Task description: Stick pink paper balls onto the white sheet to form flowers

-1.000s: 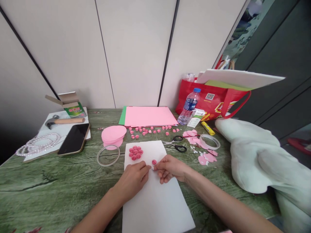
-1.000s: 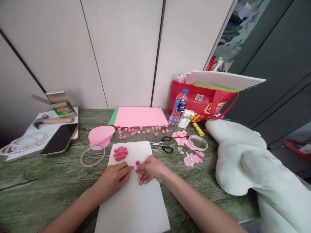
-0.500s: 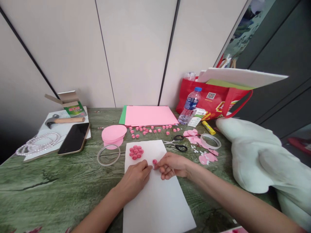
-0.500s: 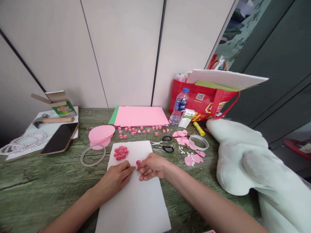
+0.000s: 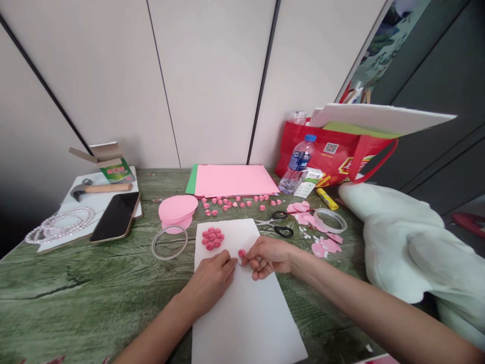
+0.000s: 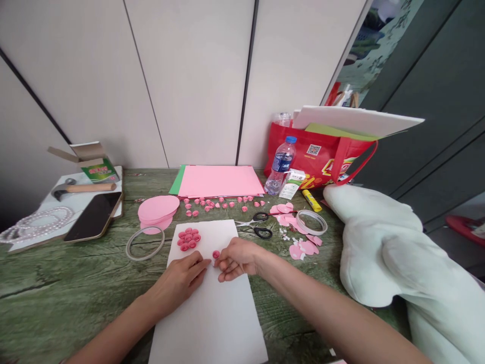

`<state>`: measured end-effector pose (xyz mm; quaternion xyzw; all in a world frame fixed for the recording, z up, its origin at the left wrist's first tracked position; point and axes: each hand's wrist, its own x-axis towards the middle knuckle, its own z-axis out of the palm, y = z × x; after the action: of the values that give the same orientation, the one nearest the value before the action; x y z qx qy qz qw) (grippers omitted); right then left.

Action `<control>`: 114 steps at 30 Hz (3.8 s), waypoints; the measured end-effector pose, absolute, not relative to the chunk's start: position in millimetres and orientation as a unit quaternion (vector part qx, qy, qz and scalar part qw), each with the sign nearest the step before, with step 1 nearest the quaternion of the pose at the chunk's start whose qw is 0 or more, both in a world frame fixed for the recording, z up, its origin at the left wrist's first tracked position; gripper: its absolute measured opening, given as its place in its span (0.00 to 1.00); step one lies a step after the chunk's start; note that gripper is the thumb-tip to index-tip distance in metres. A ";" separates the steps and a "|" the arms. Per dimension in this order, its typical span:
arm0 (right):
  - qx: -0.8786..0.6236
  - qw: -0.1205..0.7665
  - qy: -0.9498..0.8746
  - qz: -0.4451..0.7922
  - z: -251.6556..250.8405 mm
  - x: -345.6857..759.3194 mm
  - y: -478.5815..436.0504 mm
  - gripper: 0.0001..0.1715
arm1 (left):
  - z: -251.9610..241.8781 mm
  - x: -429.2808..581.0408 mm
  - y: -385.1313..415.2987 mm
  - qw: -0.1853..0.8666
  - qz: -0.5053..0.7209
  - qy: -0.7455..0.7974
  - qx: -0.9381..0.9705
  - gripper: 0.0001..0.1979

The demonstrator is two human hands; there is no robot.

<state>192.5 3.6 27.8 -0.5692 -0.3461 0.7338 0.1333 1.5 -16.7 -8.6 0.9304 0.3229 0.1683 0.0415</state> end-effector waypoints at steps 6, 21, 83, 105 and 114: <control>-0.578 0.125 -0.345 0.729 29.2 191.6 7.5 0.07 | -6.1 2.4 -17.6 0.038 0.135 0.325 0.935 0.12; -0.557 0.156 -0.311 0.754 46.1 203.8 -4.0 0.05 | -3.4 9.7 -25.1 0.017 0.082 0.350 0.933 0.11; -0.645 0.210 -0.734 0.039 -31.7 311.9 21.6 0.20 | 45.7 -26.2 3.6 0.547 0.583 0.389 0.459 0.13; -0.535 0.652 -0.346 0.412 -11.8 283.1 18.4 0.29 | 45.8 -22.4 1.4 0.580 0.608 0.331 0.429 0.13; -0.531 0.648 -0.344 0.424 -16.0 283.7 18.6 0.29 | 45.8 -22.8 2.7 0.584 0.608 0.340 0.417 0.13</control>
<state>283.7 18.6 -16.0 -0.5308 -0.3436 0.4244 0.6481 -22.8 2.7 45.8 0.4175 0.3400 0.6077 0.5839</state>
